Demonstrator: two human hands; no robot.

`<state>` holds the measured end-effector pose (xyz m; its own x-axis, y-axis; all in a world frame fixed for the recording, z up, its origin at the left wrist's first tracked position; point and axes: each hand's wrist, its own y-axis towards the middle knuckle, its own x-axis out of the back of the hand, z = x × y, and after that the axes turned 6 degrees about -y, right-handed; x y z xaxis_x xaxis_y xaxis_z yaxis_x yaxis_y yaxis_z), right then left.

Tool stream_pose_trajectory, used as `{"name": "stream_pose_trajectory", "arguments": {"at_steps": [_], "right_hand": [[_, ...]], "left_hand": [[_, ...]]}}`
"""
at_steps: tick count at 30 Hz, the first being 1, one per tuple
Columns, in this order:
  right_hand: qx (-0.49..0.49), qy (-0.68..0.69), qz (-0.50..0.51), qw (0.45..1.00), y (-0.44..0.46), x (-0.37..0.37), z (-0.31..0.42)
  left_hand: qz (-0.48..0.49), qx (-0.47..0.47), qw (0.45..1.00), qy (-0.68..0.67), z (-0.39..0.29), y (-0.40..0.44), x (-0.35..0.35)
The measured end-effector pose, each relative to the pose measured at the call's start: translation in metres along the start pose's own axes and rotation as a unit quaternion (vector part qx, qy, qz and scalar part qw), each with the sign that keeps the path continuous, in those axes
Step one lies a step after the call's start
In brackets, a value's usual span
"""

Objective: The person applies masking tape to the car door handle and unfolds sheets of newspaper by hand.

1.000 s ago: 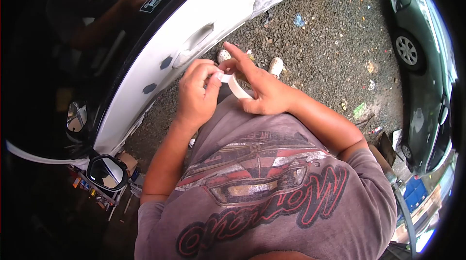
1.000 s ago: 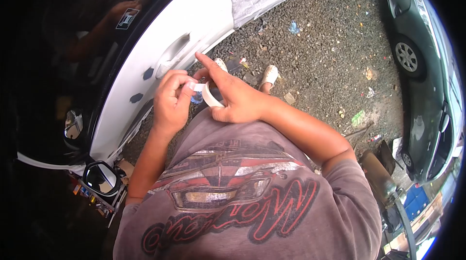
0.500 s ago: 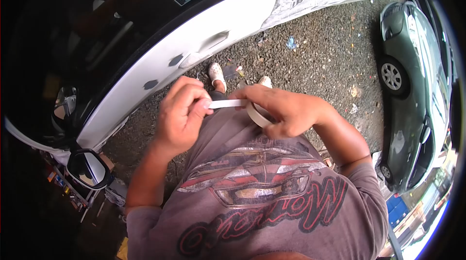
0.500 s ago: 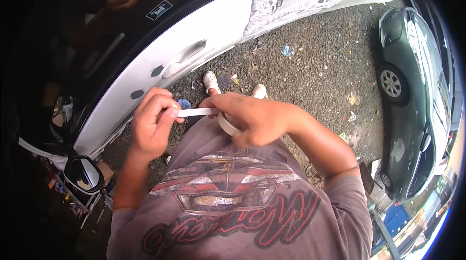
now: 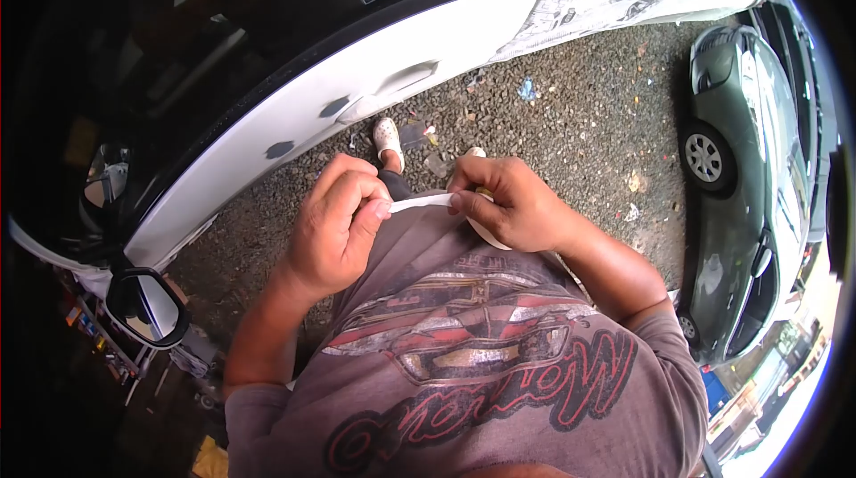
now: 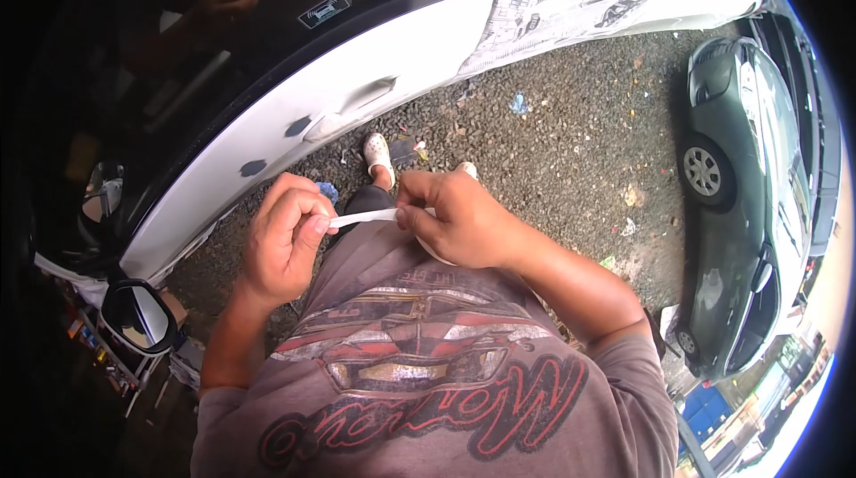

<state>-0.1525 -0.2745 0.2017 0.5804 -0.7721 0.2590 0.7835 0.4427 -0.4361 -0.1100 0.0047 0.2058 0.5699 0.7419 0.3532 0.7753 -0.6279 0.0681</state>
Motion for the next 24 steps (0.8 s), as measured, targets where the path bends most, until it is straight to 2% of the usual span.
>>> {"name": "stream_pose_trajectory", "arguments": {"at_steps": [2,9,10,11,12,14,15,16,18,19,20,22,24], "right_hand": [[-0.047,0.125,-0.050,0.990,0.000,-0.008,-0.007],[-0.085,0.197,-0.097,0.972,-0.006,-0.016,-0.014],[-0.092,0.203,-0.133,0.966,-0.007,-0.014,-0.018],[-0.099,0.208,-0.169,0.958,-0.008,-0.011,-0.024],[-0.133,0.295,-0.198,0.925,-0.008,-0.003,-0.033],[-0.171,0.395,-0.231,0.873,-0.012,0.003,-0.052],[-0.179,0.364,-0.204,0.891,-0.010,0.003,-0.052],[-0.179,0.365,-0.201,0.891,-0.007,0.002,-0.048],[-0.124,0.426,-0.141,0.885,0.004,0.004,-0.027],[-0.142,0.373,-0.100,0.911,0.007,0.012,-0.008],[-0.141,0.373,-0.104,0.911,0.013,0.013,-0.011],[-0.084,0.375,-0.045,0.922,0.024,0.012,-0.023],[-0.052,0.357,-0.073,0.930,0.034,0.003,-0.027]], "left_hand": [[-0.028,-0.005,0.999,-0.018,0.006,-0.003,-0.004],[-0.059,0.068,0.993,-0.079,0.024,-0.006,-0.019],[-0.060,0.070,0.992,-0.083,0.029,-0.007,-0.016],[-0.117,0.082,0.987,-0.079,0.040,-0.009,-0.007],[-0.173,0.095,0.978,-0.073,0.049,-0.011,0.003],[-0.176,0.128,0.973,-0.080,0.053,-0.013,0.032],[-0.159,0.149,0.970,-0.106,0.049,-0.012,0.032],[-0.131,0.125,0.978,-0.101,0.048,-0.009,0.029],[-0.114,0.129,0.978,-0.120,0.036,0.002,0.021],[-0.107,0.118,0.978,-0.131,0.035,0.007,0.019],[-0.104,0.115,0.979,-0.132,0.035,0.012,0.016],[-0.102,0.103,0.981,-0.126,0.035,0.017,0.009],[-0.097,0.104,0.981,-0.134,0.033,0.025,0.002]]}}
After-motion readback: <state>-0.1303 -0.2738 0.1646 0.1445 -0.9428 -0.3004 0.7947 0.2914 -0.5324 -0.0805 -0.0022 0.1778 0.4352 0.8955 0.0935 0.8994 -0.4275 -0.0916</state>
